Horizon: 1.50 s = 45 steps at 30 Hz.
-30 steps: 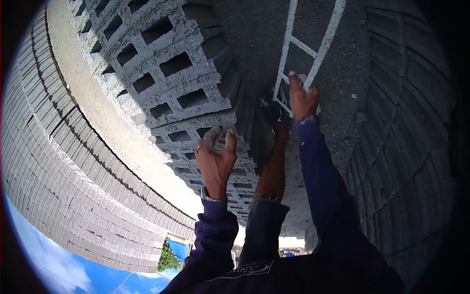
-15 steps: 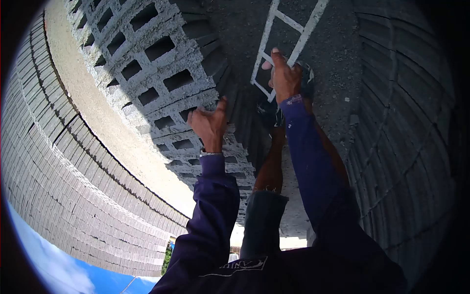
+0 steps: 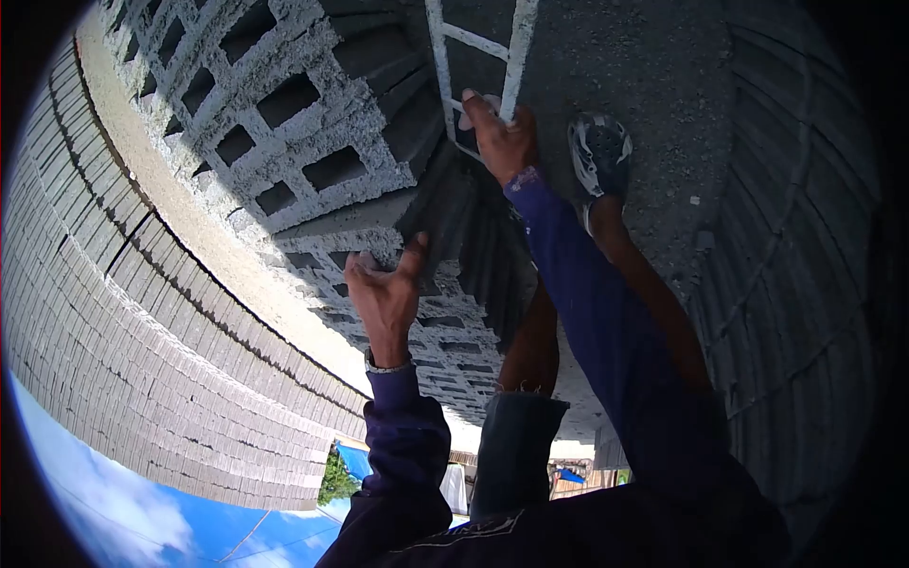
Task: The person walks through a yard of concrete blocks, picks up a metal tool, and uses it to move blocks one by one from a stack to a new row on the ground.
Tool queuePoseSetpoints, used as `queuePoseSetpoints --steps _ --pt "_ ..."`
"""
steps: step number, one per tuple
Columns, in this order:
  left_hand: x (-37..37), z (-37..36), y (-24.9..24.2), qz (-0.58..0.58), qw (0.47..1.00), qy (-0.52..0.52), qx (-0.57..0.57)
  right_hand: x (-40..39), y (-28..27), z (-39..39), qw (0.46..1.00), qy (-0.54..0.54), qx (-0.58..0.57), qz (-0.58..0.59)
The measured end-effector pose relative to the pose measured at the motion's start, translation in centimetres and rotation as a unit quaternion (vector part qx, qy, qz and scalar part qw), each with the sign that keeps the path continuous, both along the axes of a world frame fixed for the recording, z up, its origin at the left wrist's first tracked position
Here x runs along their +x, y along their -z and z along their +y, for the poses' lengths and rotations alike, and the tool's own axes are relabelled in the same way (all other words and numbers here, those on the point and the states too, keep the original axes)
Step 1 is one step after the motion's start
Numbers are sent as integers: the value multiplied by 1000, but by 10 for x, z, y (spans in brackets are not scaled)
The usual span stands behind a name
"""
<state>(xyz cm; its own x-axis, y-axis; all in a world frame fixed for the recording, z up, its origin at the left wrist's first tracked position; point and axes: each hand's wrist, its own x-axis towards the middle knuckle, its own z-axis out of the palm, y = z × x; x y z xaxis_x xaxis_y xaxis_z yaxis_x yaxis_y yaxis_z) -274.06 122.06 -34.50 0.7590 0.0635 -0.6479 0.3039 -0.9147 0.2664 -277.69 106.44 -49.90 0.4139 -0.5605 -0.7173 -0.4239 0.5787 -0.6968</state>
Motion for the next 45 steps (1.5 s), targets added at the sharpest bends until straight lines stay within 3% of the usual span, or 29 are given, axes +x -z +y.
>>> queuePoseSetpoints --steps 2,6,7,8,9,10,12,15,16,18,20,22,26,29,30,32,40,42,43,45 --pt "1 -13 -3 3 999 -39 -24 4 8 4 1000 -4 1 23" --pt "-12 30 32 -81 996 48 0 -13 -12 -12 999 6 18 48" --pt "-6 11 24 3 996 88 27 -17 -20 -17 998 16 9 52" --pt "-9 6 31 -3 996 87 21 -20 -24 -25 998 25 -4 52" --pt "-16 7 42 -51 957 273 89 -24 -28 -31 998 33 -18 59" --pt "-24 10 51 -97 876 446 156 -28 -32 -40 997 26 -11 65" --pt "-23 1 39 -117 892 404 166 -34 -40 -54 995 36 -15 87" --pt "1 -43 -31 -85 974 190 88 -38 -54 -77 992 30 -26 121" --pt "8 -46 -35 -84 974 190 89 -38 -57 -80 992 29 -26 121" --pt "28 -61 -28 -229 941 235 82 -34 -64 -87 993 35 -34 112" --pt "47 -71 7 -261 931 241 85 -17 -77 -96 993 40 -31 105" --pt "61 -83 32 -118 961 212 136 -8 -79 -97 995 34 -16 87" --pt "70 -91 53 -97 968 150 175 18 -75 -104 998 26 -29 56" --pt "74 -93 37 -35 978 108 174 34 -62 -104 998 2 -3 64" --pt "72 -81 36 -38 978 108 174 41 -58 -105 998 2 -4 60" --pt "62 -50 35 -103 994 36 -18 49 -55 -105 998 -2 -14 53" --pt "70 -52 15 9 997 -24 76 82 -46 -104 996 25 -73 -46" --pt "73 -57 11 54 998 -35 -3 83 -20 -81 999 -40 24 14" --pt "73 -55 12 56 997 12 56 84 2 -65 997 -63 -6 37" --pt "68 -57 15 32 999 -7 36 86 20 -54 997 -58 16 48"
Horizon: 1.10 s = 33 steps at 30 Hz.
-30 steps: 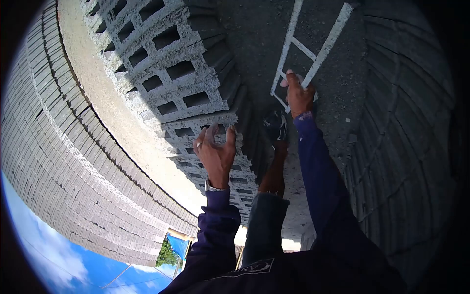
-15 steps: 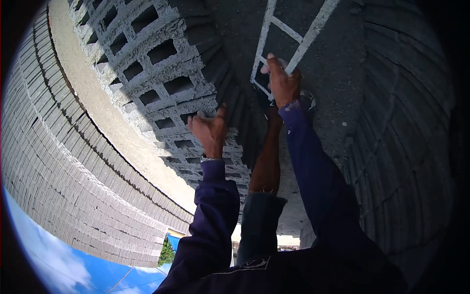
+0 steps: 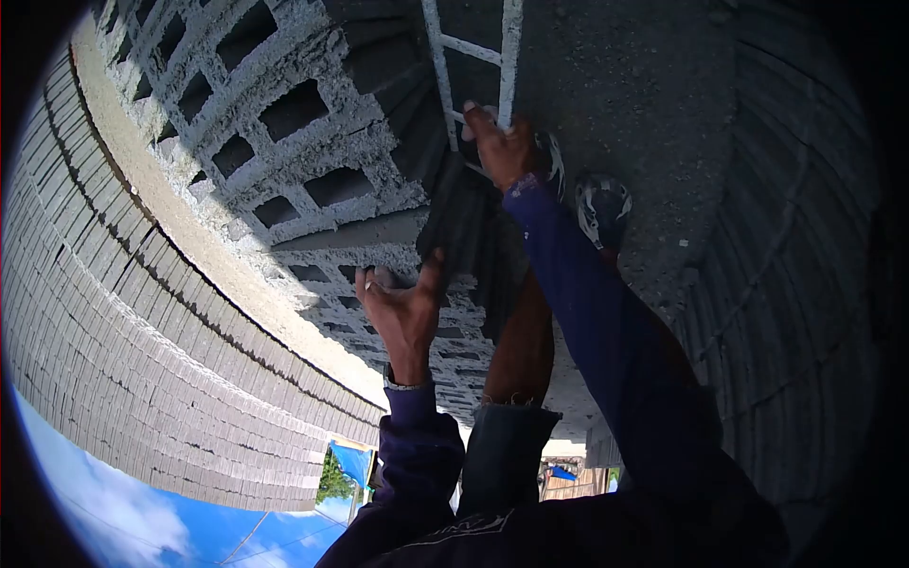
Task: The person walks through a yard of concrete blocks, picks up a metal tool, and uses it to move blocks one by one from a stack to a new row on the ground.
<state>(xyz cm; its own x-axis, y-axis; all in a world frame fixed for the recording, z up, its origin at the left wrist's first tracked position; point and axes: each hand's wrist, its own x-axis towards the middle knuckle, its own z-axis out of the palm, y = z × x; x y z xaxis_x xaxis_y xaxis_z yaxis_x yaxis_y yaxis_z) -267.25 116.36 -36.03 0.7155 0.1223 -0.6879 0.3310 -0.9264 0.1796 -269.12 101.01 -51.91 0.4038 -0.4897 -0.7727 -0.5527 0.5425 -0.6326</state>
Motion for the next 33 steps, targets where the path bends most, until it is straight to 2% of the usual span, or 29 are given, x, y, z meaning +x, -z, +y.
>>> queuePoseSetpoints --steps 2,4,5,7,8,9,11,13,15,16,17,18,19,21,23,25,27,28,29,32,33 --pt "-4 4 -1 -27 999 -23 -10 0 -5 6 1000 3 -6 -6" --pt "-5 10 3 -47 996 28 75 -5 -15 7 999 43 11 2" --pt "-6 15 9 -50 996 26 73 -7 -15 6 999 42 8 -1" --pt "-10 22 19 -73 993 91 28 -12 -20 4 992 121 -14 45" --pt "3 -10 0 -24 988 125 85 -12 -34 -6 987 155 -11 47" --pt "-3 -10 10 -26 989 120 84 -15 -50 -20 981 187 -10 48" --pt "-13 -9 30 -99 959 259 61 -21 -78 -48 978 205 -18 34" --pt "-8 -13 16 -112 960 254 45 -29 -96 -74 989 135 -43 39" --pt "10 -13 -14 -44 971 233 -18 -26 -107 -89 989 110 -78 64" --pt "28 -28 -39 19 990 137 -21 -21 -111 -94 989 109 -83 60" --pt "38 -35 -45 15 990 138 -24 -16 -114 -98 988 107 -82 69" --pt "47 -40 -49 -79 983 164 -22 -13 -118 -99 988 105 -79 81" --pt "55 -44 -49 -173 967 189 -19 -8 -122 -96 988 108 -78 80" --pt "69 -53 -24 -173 964 203 -29 8 -123 -87 987 136 -59 56" --pt "70 -60 6 -139 957 251 36 20 -117 -81 988 144 -42 35" --pt "74 -64 35 -174 954 238 49 30 -108 -77 987 152 -36 29" --pt "81 -76 36 -93 974 173 109 34 -96 -73 986 159 -40 -17" --pt "81 -76 40 -151 968 174 100 35 -87 -73 988 138 -61 -19" --pt "83 -76 41 -153 967 175 100 37 -79 -74 990 115 -83 -28" --pt "78 -49 31 -99 983 138 66 47 -70 -84 991 100 -79 -33" --pt "75 -39 26 -86 992 62 -63 45 -69 -84 992 94 -72 -36"
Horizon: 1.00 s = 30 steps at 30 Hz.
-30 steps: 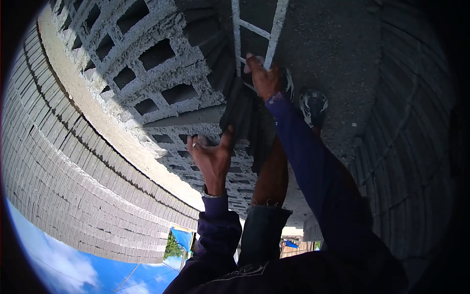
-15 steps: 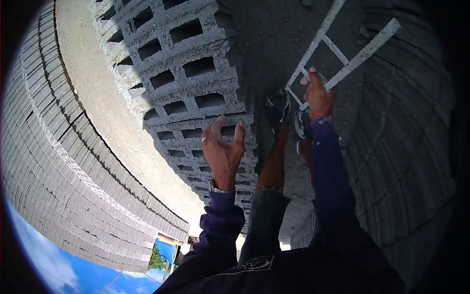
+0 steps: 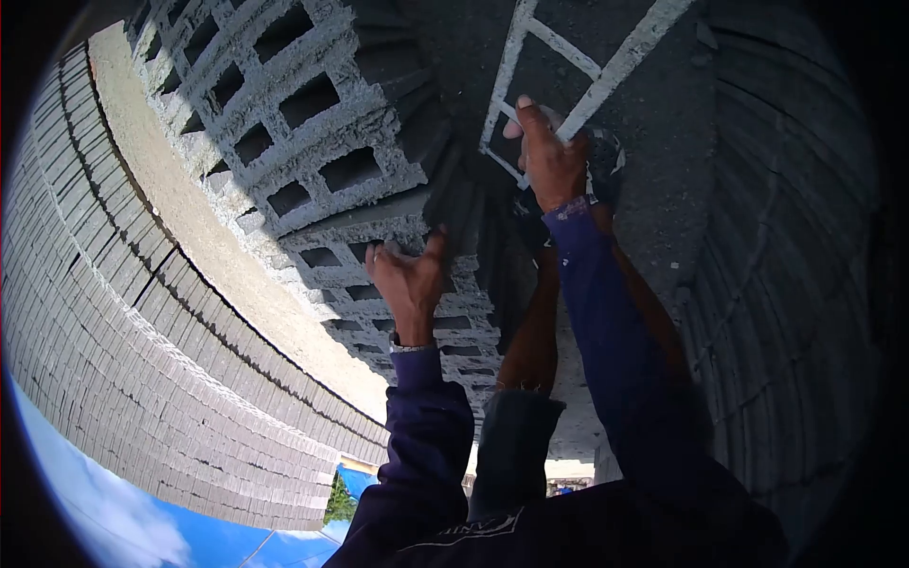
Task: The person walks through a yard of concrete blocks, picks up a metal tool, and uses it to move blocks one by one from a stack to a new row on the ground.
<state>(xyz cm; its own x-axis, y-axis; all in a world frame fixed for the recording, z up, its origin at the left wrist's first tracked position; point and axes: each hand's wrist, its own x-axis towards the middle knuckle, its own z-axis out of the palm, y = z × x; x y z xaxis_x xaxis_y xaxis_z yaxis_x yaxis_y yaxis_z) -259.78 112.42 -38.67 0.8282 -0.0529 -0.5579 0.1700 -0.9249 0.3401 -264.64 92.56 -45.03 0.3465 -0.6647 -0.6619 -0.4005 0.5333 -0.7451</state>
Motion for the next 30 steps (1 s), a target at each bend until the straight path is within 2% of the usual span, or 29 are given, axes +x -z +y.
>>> queuePoseSetpoints --steps 2,5,7,10,11,12,15,18,20,21,22,25,27,28,30 --pt "7 -6 -20 62 992 -28 110 5 -5 -7 999 5 17 -27" --pt "7 -6 -22 35 996 8 81 18 -6 -18 999 13 -5 -39" --pt "5 -6 -25 53 995 -5 85 18 -6 -18 998 2 -21 -66" --pt "6 -3 -18 66 994 -16 85 23 41 20 998 -9 35 -56" --pt "4 0 -19 72 993 -11 91 21 73 33 998 -41 39 -28" --pt "2 2 -17 71 993 -9 90 26 76 28 997 -64 34 -12" --pt "3 3 -21 24 994 6 105 33 63 16 997 -36 48 -46" --pt "5 -10 -23 71 992 14 100 31 31 -19 997 -25 30 -63" --pt "-1 -11 -9 -7 978 156 140 25 22 -36 998 -32 24 -39" --pt "-8 -11 3 -46 973 186 131 21 18 -41 999 -26 27 -34" --pt "-13 -10 14 -34 965 213 149 17 15 -45 999 -31 15 -5" --pt "-3 -35 -32 -6 965 203 163 -1 2 -56 999 -32 20 21" --pt "11 -45 -68 -3 997 48 64 -8 -10 -61 997 -13 44 57" --pt "20 -50 -76 -5 997 50 64 -8 -16 -63 998 -12 43 55" --pt "40 -62 -81 -123 987 84 55 -9 -24 -64 998 -4 31 48"
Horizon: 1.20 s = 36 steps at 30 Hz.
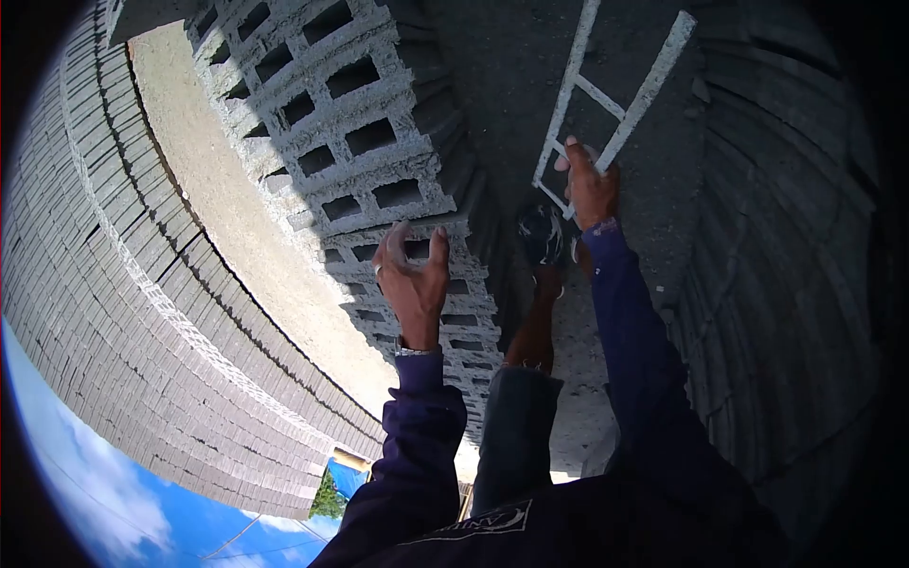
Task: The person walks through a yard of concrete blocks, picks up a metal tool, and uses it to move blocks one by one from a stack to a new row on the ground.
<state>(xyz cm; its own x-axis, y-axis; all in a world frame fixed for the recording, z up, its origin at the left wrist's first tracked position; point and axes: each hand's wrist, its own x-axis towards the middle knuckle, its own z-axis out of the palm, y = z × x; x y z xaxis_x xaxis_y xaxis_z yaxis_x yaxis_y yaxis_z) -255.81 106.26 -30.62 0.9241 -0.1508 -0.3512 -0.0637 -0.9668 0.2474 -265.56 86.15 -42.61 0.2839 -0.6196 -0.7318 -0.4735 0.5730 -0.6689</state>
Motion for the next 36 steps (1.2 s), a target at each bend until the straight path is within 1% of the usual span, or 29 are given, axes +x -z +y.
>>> queuePoseSetpoints --steps 1,2,4,5,7,8,10,11,12,14,15,16,17,18,19,21,22,23,24,26,27,28,29,30,31,32,33,34,36 --pt "10 -5 11 -16 999 26 17 3 -7 -1 1000 12 14 -1" --pt "18 -10 29 -17 999 26 12 8 -11 -3 1000 12 9 -2" --pt "28 -19 66 -16 995 65 76 16 -13 -3 1000 -2 -10 -3" --pt "35 -30 72 -9 995 64 76 22 -15 -6 1000 -8 -7 -2" --pt "46 -40 86 116 982 -34 145 29 -14 -12 1000 -26 6 0" --pt "45 -39 93 118 982 -32 144 34 -9 -16 999 -41 5 3" --pt "42 -32 100 29 993 -65 93 50 4 -18 1000 -29 -9 -5" --pt "41 -25 103 18 996 -57 61 55 8 -14 1000 -17 -18 -13" --pt "38 -14 99 18 996 -57 65 59 11 -10 1000 -17 -14 -12" --pt "36 -1 89 22 998 -50 -21 75 21 -12 1000 -1 -9 -20" --pt "34 6 85 86 987 -118 -71 78 24 -13 999 -18 -14 -30" --pt "32 3 70 98 986 -122 -56 82 24 -12 999 -8 -11 -51" --pt "36 -6 53 130 982 -139 8 84 20 -7 998 -5 -19 -59" --pt "44 -14 53 153 975 -151 56 94 21 -12 996 1 -41 -78" --pt "39 3 68 115 986 -119 -9 102 19 -20 996 4 -46 -82" --pt "38 5 67 122 986 -114 3 105 12 -21 996 -18 -32 -83" --pt "38 6 68 123 986 -112 13 106 18 -17 996 -18 -31 -82" --pt "36 5 69 112 985 -128 -10 108 28 -11 995 -36 -14 -87" --pt "37 4 70 109 986 -128 -10 111 40 -3 994 -55 3 -93" --pt "40 -9 59 156 974 -160 31 111 94 35 996 -91 10 -22" --pt "39 -12 57 157 975 -157 30 105 108 47 991 -129 -24 -2" --pt "40 -15 59 155 974 -165 4 108 107 45 984 -166 -62 17" --pt "40 -15 58 152 972 -177 -18 105 103 44 984 -167 -61 15" --pt "39 -11 60 151 972 -181 -13 95 95 45 989 -146 -14 19" --pt "40 -12 63 138 980 -143 27 88 87 43 991 -126 31 24" --pt "41 -14 63 126 984 -105 65 83 88 44 998 -64 21 3" --pt "41 -20 60 162 981 -86 64 76 81 36 997 -60 37 26" --pt "39 -26 66 158 982 -90 56 75 66 21 996 -56 50 46" --pt "32 -28 78 121 986 33 109 72 52 3 999 -19 12 37"
